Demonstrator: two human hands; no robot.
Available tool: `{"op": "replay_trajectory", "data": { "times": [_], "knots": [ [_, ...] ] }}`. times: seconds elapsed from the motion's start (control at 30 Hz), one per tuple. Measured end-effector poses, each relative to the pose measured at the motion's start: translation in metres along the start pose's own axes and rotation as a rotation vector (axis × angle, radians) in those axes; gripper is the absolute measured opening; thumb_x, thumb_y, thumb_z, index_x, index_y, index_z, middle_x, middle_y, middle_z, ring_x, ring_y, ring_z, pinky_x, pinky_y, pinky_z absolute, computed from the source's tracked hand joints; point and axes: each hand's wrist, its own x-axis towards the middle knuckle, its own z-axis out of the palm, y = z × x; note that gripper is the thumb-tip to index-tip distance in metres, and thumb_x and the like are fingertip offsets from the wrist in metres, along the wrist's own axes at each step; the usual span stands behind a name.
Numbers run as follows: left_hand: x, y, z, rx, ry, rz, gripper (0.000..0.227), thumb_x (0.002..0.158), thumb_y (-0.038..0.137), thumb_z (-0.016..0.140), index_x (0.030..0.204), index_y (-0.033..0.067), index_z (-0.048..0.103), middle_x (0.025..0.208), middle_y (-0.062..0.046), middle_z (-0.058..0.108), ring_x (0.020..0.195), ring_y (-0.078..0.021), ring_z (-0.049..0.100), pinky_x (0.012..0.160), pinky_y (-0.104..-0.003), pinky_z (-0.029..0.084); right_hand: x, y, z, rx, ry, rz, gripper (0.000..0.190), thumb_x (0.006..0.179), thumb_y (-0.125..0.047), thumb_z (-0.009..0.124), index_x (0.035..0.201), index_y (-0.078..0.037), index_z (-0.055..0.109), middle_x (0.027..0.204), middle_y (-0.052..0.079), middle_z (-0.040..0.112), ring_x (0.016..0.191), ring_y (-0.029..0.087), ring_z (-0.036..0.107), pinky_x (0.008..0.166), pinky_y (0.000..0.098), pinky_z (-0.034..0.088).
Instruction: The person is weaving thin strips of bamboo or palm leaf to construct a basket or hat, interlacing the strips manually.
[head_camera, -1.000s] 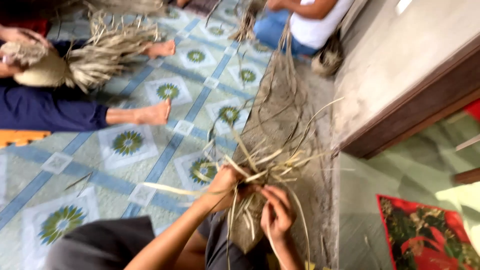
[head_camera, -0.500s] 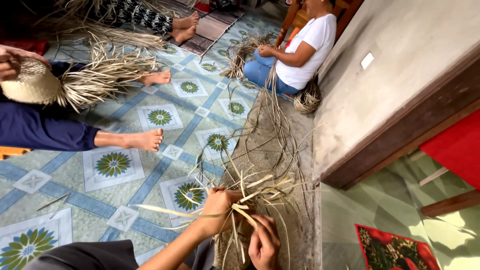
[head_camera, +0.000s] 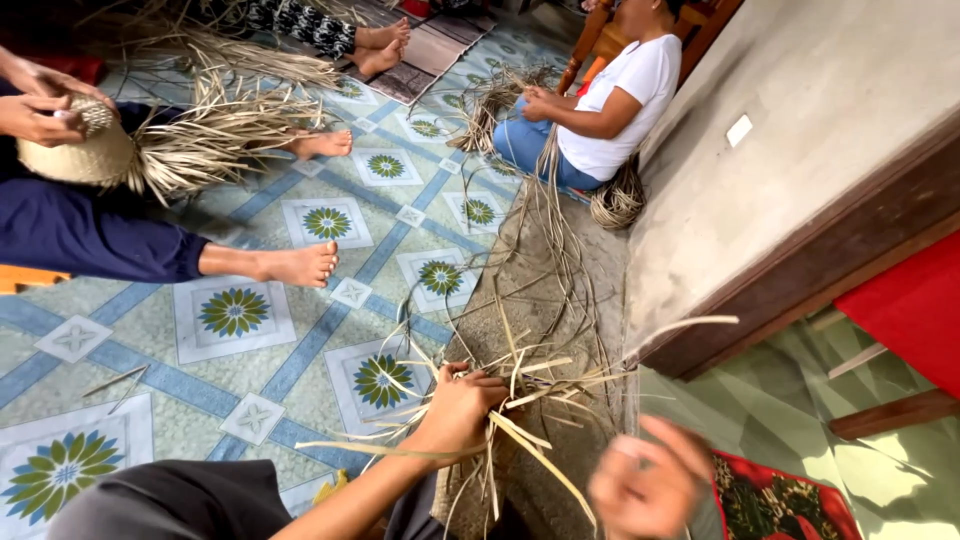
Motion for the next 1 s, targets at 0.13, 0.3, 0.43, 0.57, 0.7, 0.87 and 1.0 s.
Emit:
{"op": "replay_trajectory", "data": {
  "times": [0.13,0.3,0.43,0.57,0.7,0.87,1.0],
  "knots": [
    [-0.004,-0.002,-0.001,-0.03,-0.028,-0.019,0.007,0.079,0.002,0.073,0.077,0.0092,0.073,0.075,-0.001,0.07,0.085,-0.0212,0.062,0.107,-0.047,0.035,0.042,0.01,-0.041,0.212,-0.053,0.476,0.029,0.085,0.008,0.049,0.112,-0.004,0.048,0.114,0.013,0.058,0.08,0.013,0.052,0.064,0.0201,0.04],
    [-0.003,0.002,-0.007,-0.039,-0.107,-0.018,0.012,0.07,0.011,0.081,0.075,0.0134,0.071,0.076,0.001,0.067,0.085,-0.0206,0.06,0.102,-0.045,0.038,0.019,0.054,0.021,0.937,-0.612,0.481,0.02,0.079,0.007,0.059,0.09,-0.007,0.068,0.099,0.012,0.076,0.085,0.02,0.069,0.078,0.0303,0.063],
    [-0.002,-0.026,0.012,-0.083,-0.146,-0.036,0.01,0.072,0.022,0.071,0.08,0.0185,0.067,0.085,0.004,0.069,0.097,-0.0212,0.065,0.104,-0.051,0.037,0.001,0.05,0.042,0.615,-0.952,0.503,0.063,0.07,0.003,0.077,0.131,-0.001,0.063,0.122,0.017,0.073,0.118,0.028,0.067,0.11,0.0475,0.047],
    [-0.008,-0.009,-0.017,-0.201,-0.141,-0.109,0.026,0.077,0.041,0.072,0.091,0.019,0.066,0.085,0.0,0.069,0.094,-0.0253,0.07,0.106,-0.057,0.035,-0.021,0.058,0.047,0.565,-0.974,0.621,0.048,0.074,-0.014,0.091,0.117,-0.002,0.075,0.111,0.016,0.077,0.105,0.025,0.07,0.105,0.0507,0.044],
    [-0.012,-0.005,-0.041,-0.461,-0.128,-0.097,0.039,0.083,0.046,0.067,0.101,0.0112,0.065,0.09,-0.011,0.072,0.1,-0.0353,0.07,0.108,-0.064,0.031,-0.031,0.062,0.047,0.584,-0.961,0.701,0.035,0.075,-0.016,0.09,0.106,-0.005,0.08,0.11,0.011,0.078,0.103,0.02,0.068,0.108,0.0488,0.041],
    [-0.017,-0.015,-0.052,-0.92,0.043,-0.044,0.02,0.089,0.015,0.078,0.103,0.0028,0.07,0.086,-0.009,0.072,0.084,-0.0204,0.069,0.085,-0.04,0.053,-0.036,0.067,0.045,0.613,-0.94,0.824,0.039,0.075,-0.017,0.092,0.111,-0.009,0.08,0.1,0.002,0.08,0.094,0.012,0.068,0.11,0.0456,0.041],
    [-0.02,-0.011,-0.046,-0.892,0.027,-0.025,0.012,0.088,0.016,0.079,0.095,0.0061,0.075,0.081,-0.006,0.074,0.079,-0.0188,0.07,0.083,-0.036,0.054,-0.029,0.048,0.053,0.663,-0.876,0.845,0.052,0.07,-0.016,0.095,0.119,-0.01,0.076,0.099,0.006,0.081,0.093,0.013,0.073,0.101,0.0391,0.049]
  ]
}}
